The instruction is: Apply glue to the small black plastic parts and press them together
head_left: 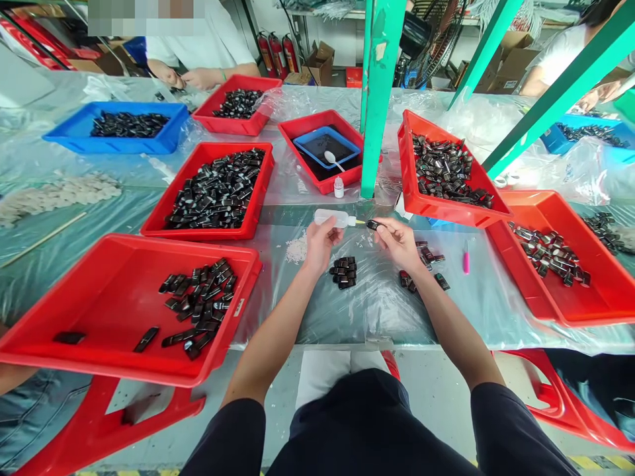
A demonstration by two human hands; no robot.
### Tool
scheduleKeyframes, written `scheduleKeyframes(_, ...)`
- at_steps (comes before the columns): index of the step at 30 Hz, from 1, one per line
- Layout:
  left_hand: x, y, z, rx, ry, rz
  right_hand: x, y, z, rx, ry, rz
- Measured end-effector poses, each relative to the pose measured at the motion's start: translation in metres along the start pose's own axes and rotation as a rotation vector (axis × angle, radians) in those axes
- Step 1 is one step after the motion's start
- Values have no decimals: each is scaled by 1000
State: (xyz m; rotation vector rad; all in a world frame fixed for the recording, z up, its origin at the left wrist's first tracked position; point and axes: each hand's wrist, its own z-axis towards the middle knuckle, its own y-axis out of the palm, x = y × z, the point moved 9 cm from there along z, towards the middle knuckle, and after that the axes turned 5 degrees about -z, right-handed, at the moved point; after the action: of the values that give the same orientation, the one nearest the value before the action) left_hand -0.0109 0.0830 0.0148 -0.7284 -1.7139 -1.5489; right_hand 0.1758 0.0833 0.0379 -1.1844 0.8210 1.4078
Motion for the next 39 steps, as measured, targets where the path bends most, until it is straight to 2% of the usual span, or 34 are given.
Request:
scheduleKeyframes(9,2,4,-2,-73,53,40,-3,0,-3,-12,-13,-55)
scheduleKeyframes(15,2,2,-2,-65,63,57,-6,-2,-2,10,-29,-59)
scheduleKeyframes(24,10,5,-3,-113,118,95,0,1,-2,-71,27,28)
scheduleKeyframes(39,6,2,1,-63,105,91,-2,1,-2,-68,18,48)
